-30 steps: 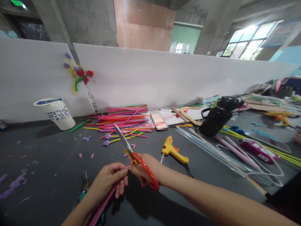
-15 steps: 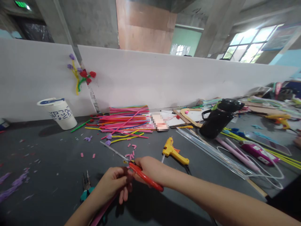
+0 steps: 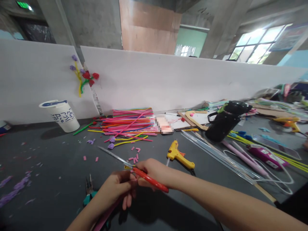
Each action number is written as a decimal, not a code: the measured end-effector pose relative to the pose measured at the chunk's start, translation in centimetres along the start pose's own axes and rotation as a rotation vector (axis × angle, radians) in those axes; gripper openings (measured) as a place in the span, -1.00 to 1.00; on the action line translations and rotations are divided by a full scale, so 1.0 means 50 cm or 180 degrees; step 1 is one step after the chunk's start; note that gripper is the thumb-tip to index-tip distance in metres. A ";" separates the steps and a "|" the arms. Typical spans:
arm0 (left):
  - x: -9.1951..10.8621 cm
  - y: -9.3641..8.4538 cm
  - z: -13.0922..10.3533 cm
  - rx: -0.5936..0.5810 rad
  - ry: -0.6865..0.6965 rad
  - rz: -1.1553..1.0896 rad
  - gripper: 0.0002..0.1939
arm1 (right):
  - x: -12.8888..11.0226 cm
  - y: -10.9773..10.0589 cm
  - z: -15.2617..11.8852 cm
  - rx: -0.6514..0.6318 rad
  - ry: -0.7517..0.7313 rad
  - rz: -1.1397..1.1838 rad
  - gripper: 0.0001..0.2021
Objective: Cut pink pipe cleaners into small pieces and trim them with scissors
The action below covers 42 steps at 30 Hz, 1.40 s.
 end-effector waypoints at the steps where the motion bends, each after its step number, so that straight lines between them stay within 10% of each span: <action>1: 0.003 -0.001 0.000 -0.0007 0.0047 -0.0045 -0.82 | 0.004 -0.005 -0.001 0.0023 0.0018 0.0144 -0.97; 8: 0.004 -0.015 0.002 0.0133 0.0102 -0.0152 -0.81 | 0.013 -0.035 0.002 0.0276 0.0032 0.0226 -0.92; 19: 0.026 -0.095 -0.006 0.1432 0.0545 -0.0644 -0.81 | 0.046 -0.017 -0.068 0.0257 0.0226 -0.0605 -0.58; 42: 0.028 -0.086 -0.006 0.1402 0.0528 -0.0357 -0.79 | 0.043 0.025 -0.062 0.0077 0.0334 -0.0099 -0.60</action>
Point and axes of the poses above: each hand's wrist, its own z-axis towards the middle knuckle, its own y-axis out of the palm, x = y × z, the point moved 6 cm from there along z, towards the middle knuckle, and after that the axes turned 7 degrees about -y, right-handed, at the moved point
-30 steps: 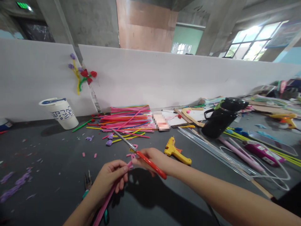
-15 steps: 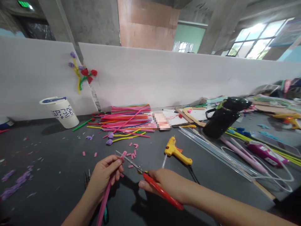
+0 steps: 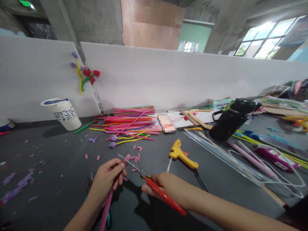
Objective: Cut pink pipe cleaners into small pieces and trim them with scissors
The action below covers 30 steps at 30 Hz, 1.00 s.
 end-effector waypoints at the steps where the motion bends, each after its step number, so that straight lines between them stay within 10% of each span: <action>1: -0.001 -0.001 0.000 0.0002 0.0005 -0.0004 -0.79 | 0.002 0.000 0.001 0.0022 0.0023 0.0037 -0.61; 23: -0.040 -0.005 0.017 -0.0014 -0.0533 -0.0055 -0.79 | 0.069 0.036 0.045 -0.0238 0.1026 0.1168 -0.60; 30: -0.022 0.029 0.000 -0.0507 -0.0349 -0.0074 -0.81 | 0.009 -0.024 0.060 0.0392 0.0282 0.1055 -0.81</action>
Point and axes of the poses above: each hand's wrist, its own z-axis towards the middle knuckle, its own y-axis out of the palm, x = y × z, the point moved 6 cm from there along z, towards the middle knuckle, and after that the axes turned 7 degrees about -y, right-handed, at the moved point
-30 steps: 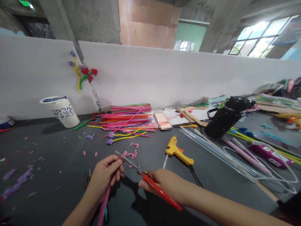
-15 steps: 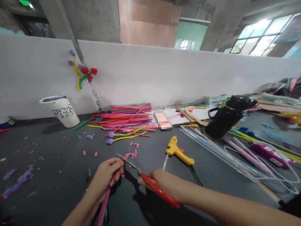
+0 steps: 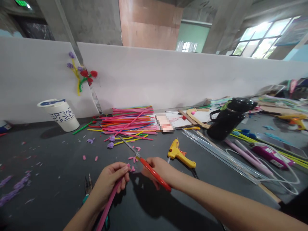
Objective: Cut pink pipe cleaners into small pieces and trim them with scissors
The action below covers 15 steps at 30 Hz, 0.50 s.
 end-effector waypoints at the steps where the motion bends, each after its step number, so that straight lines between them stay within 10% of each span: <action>1: 0.000 0.006 -0.003 -0.0073 -0.0012 0.0044 -0.81 | -0.011 0.000 0.002 0.0035 -0.0116 -0.0048 -0.82; 15: -0.015 0.036 -0.020 -0.0653 -0.0215 0.0295 -0.77 | -0.043 0.021 0.010 -0.0208 -0.0377 -0.0283 -0.94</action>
Point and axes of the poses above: each hand's wrist, its own z-axis towards the middle knuckle, its own y-axis out of the palm, x = y × z, the point moved 6 cm from there along z, towards the middle knuckle, and after that the axes turned 7 degrees about -y, right-handed, at the moved point
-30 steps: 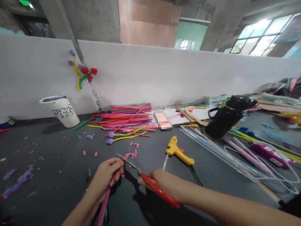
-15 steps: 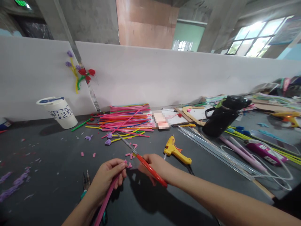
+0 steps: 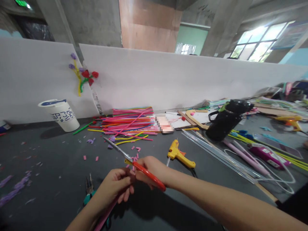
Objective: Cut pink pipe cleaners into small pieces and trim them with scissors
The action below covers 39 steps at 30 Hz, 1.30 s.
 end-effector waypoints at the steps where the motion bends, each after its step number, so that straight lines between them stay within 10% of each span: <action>1: 0.002 0.000 -0.001 -0.0016 0.0012 -0.0022 -0.77 | -0.001 -0.004 -0.001 0.0033 -0.0006 0.0001 -0.94; 11: 0.013 -0.007 -0.003 0.0164 0.0096 0.0059 -0.78 | 0.000 -0.031 -0.004 0.0233 -0.0083 -0.0112 -0.87; 20: 0.032 -0.074 -0.002 0.1142 0.0561 -0.0369 -0.79 | 0.021 -0.039 -0.076 -0.0031 -0.0170 -0.1072 -0.59; 39: 0.037 -0.066 -0.005 0.1032 0.0458 -0.0141 -0.80 | 0.039 0.013 -0.084 -0.0160 -0.0021 -0.0992 -0.60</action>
Point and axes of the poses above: each hand's wrist, its own z-axis towards the middle knuckle, its own y-axis out of the palm, x = y × z, the point moved 6 cm from there along z, towards the middle knuckle, and after that the axes turned 7 degrees about -y, right-handed, at the moved point
